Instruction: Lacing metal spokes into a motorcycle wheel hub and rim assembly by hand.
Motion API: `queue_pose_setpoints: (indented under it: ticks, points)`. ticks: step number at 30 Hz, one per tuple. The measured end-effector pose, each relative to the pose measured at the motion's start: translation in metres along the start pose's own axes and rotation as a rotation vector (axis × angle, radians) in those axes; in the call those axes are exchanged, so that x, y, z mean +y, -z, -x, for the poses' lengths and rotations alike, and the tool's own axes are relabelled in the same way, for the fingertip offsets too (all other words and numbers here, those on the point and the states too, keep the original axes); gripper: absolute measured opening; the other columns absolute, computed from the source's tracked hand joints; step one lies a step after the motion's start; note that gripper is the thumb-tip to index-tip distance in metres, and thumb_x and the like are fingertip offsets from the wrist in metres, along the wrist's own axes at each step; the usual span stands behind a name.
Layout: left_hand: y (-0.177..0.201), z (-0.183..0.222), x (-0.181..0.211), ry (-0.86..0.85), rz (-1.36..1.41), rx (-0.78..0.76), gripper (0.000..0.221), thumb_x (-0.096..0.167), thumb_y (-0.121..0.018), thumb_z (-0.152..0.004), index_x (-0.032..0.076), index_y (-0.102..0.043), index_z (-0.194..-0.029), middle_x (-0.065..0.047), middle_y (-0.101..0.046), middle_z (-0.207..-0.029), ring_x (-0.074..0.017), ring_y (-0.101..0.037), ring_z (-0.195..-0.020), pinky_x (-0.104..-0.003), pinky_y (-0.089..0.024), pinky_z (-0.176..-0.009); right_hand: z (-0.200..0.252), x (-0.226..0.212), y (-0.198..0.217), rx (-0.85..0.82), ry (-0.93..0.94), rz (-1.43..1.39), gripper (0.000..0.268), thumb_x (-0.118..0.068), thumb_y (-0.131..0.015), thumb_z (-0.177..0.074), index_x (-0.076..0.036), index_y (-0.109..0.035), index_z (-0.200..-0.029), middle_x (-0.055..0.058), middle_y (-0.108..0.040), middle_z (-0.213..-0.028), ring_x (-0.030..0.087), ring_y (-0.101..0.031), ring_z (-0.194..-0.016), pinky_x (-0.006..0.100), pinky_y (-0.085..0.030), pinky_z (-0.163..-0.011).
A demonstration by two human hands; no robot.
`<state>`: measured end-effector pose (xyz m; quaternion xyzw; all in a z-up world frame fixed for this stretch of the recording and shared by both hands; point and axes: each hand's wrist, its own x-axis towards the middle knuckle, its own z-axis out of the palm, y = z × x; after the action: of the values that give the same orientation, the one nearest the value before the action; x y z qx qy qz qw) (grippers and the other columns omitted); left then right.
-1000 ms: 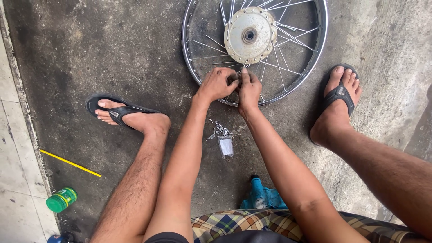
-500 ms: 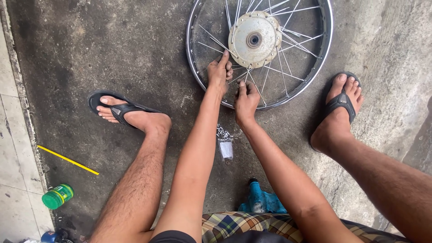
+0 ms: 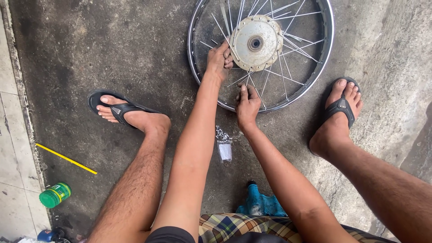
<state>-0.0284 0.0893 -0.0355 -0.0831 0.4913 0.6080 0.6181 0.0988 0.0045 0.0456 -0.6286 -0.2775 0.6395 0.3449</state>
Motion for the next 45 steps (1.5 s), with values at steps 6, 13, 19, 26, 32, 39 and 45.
queue_pose_setpoints:
  ticks: [6,13,19,26,32,39,45]
  points:
    - [-0.015,0.011,0.004,-0.189,-0.200,0.202,0.018,0.026,-0.066,-0.071,0.010,-0.059,-0.069,0.005,-0.045,-0.043,-0.0073,-0.039,-0.032,-0.020,-0.030,-0.025,0.000,-0.002,0.001,-0.013,0.001,0.018,0.016,-0.017,-0.046,-0.090,-0.008,-0.059,-0.094,-0.003,-0.045,-0.055,0.004,-0.038,-0.043,0.018,-0.031,-0.037]
    - [-0.047,0.047,0.011,-0.252,-0.039,0.638,0.030,0.021,-0.045,-0.092,-0.003,-0.050,-0.075,-0.004,-0.047,-0.047,-0.0155,-0.055,-0.035,-0.021,-0.035,-0.027,-0.006,0.007,0.001,0.016,0.013,0.063,0.020,-0.014,-0.046,-0.090,-0.007,-0.061,-0.099,-0.002,-0.048,-0.057,0.005,-0.038,-0.044,0.019,-0.031,-0.039]
    - [-0.010,0.036,-0.005,-0.057,0.079,0.661,0.030,0.023,-0.036,-0.084,0.004,-0.053,-0.068,0.000,-0.049,-0.053,-0.0174,-0.064,-0.054,-0.016,-0.045,-0.043,-0.013,0.022,0.000,0.040,0.135,-0.074,0.016,-0.014,-0.048,-0.090,-0.008,-0.063,-0.092,0.004,-0.045,-0.047,0.009,-0.040,-0.033,0.020,-0.032,-0.028]
    - [0.004,0.066,-0.011,0.202,0.144,0.447,0.017,0.012,-0.036,-0.082,0.005,-0.049,-0.072,0.002,-0.053,-0.066,-0.0018,-0.055,-0.051,-0.003,-0.032,-0.035,-0.020,0.036,0.003,0.030,0.176,-0.034,0.016,-0.015,-0.048,-0.090,-0.008,-0.063,-0.090,0.004,-0.046,-0.047,0.010,-0.041,-0.035,0.020,-0.032,-0.030]
    - [0.016,0.100,0.013,-0.346,-1.259,0.512,0.024,0.038,-0.059,-0.076,0.014,-0.056,-0.077,-0.004,-0.054,-0.067,-0.0235,-0.055,-0.065,-0.035,-0.043,-0.056,-0.017,0.029,0.003,0.032,0.204,0.016,0.016,-0.014,-0.049,-0.089,-0.009,-0.064,-0.090,0.004,-0.048,-0.046,0.011,-0.043,-0.034,0.022,-0.033,-0.030]
    - [0.015,0.106,0.016,-0.545,-1.758,0.093,0.053,0.047,-0.075,-0.063,0.014,-0.051,-0.096,-0.004,-0.059,-0.065,-0.0264,-0.060,-0.079,-0.044,-0.048,-0.075,-0.017,0.026,0.001,0.026,0.155,-0.043,0.018,-0.012,-0.048,-0.089,-0.006,-0.063,-0.095,0.010,-0.055,-0.055,0.011,-0.045,-0.034,0.023,-0.038,-0.028]
    - [0.010,0.084,-0.028,-0.441,-1.879,0.226,0.026,0.023,-0.059,-0.078,0.013,-0.042,-0.095,-0.016,-0.064,-0.075,-0.0353,-0.065,-0.074,-0.047,-0.052,-0.067,-0.024,0.042,0.001,0.022,0.206,0.054,0.016,-0.014,-0.052,-0.088,-0.008,-0.065,-0.095,0.008,-0.050,-0.046,0.014,-0.045,-0.031,0.025,-0.038,-0.026]
